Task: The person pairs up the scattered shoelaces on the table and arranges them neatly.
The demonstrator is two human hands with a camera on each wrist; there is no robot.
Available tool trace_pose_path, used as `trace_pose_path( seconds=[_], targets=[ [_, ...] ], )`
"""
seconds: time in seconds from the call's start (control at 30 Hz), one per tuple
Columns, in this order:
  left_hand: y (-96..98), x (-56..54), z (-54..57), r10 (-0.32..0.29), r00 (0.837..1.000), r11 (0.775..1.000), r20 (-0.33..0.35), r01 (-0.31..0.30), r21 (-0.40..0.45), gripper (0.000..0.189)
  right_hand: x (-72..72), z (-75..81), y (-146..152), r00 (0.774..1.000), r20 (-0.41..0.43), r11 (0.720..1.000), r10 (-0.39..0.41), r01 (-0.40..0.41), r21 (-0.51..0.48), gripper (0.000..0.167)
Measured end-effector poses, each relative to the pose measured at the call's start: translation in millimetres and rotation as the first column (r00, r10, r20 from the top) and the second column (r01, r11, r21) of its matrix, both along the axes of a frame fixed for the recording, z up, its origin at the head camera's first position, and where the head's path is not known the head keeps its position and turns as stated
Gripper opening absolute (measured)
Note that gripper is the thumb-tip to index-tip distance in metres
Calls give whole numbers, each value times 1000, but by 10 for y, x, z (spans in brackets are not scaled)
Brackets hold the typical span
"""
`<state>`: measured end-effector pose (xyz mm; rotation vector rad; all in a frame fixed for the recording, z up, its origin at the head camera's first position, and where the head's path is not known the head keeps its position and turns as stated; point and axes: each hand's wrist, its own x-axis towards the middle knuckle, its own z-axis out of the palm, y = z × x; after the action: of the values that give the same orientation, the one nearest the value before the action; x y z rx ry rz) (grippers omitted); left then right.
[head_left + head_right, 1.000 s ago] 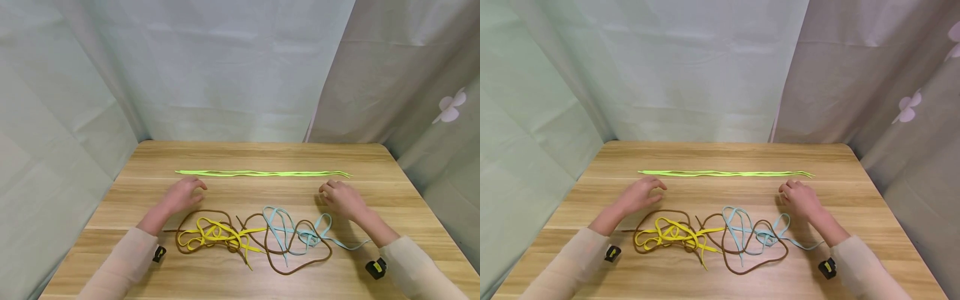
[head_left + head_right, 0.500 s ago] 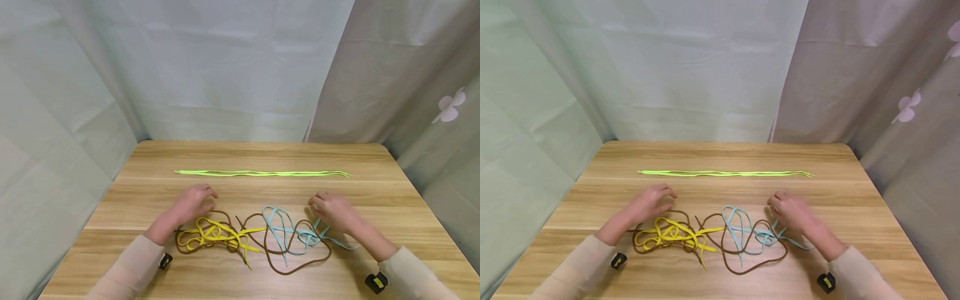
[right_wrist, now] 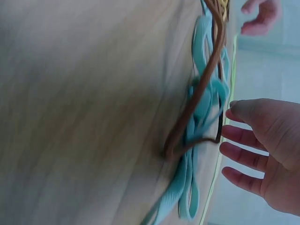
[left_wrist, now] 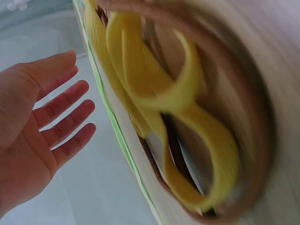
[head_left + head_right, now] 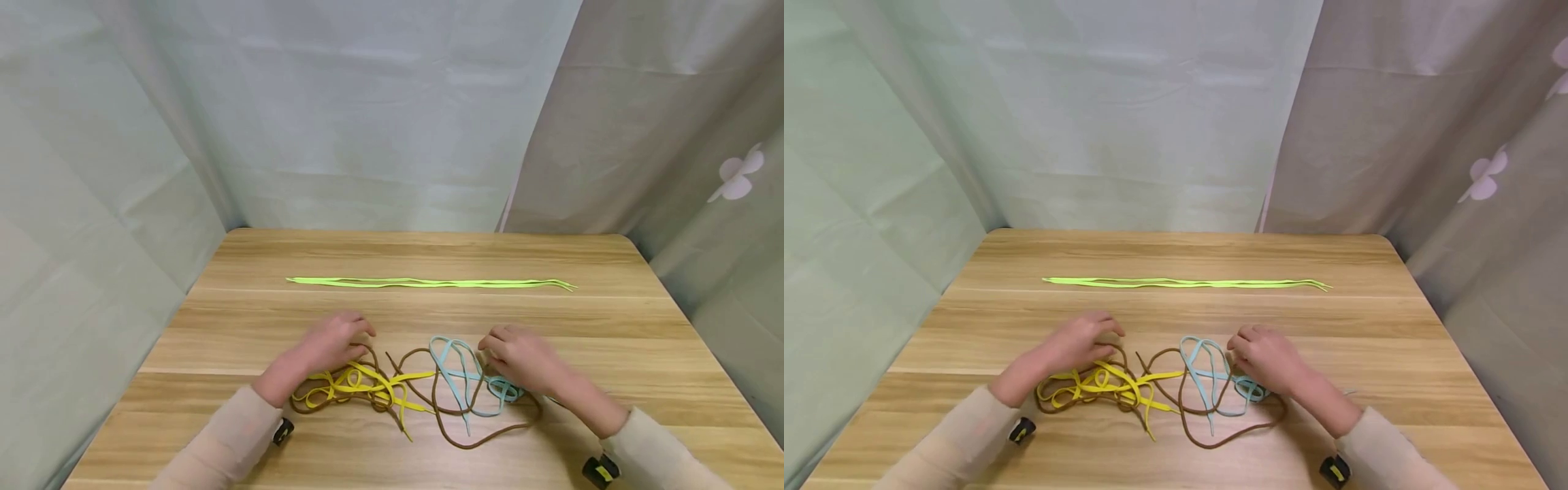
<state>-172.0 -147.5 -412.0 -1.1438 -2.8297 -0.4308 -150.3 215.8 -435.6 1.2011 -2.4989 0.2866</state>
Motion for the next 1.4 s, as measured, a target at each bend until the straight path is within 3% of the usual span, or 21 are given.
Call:
trace_pose_path(
  seconds=[0.27,0.67,0.77,1.07,1.23,1.4],
  targets=[
    [252,28,-27,-110,993,993,-39,107,-54,22,97,-5,-169,996,84,999,6,-10,45,21],
    [503,28,-149,-216,972,973,-97,205,-108,12,126,9,-315,998,55,999,28,-29,23,19],
    [544,20,-150,-222,970,970,-102,209,-120,12,132,22,-334,998,50,999,27,-29,35,19],
    [556,26,-121,-193,981,967,-21,187,-171,21,138,15,-413,999,26,998,43,-44,34,22],
    [544,51,-74,-176,984,977,18,176,-121,20,151,26,-448,998,44,999,45,-46,19,23],
    [508,110,101,-157,987,987,39,158,-35,17,144,52,-505,996,69,998,56,-55,-17,23]
  ],
)
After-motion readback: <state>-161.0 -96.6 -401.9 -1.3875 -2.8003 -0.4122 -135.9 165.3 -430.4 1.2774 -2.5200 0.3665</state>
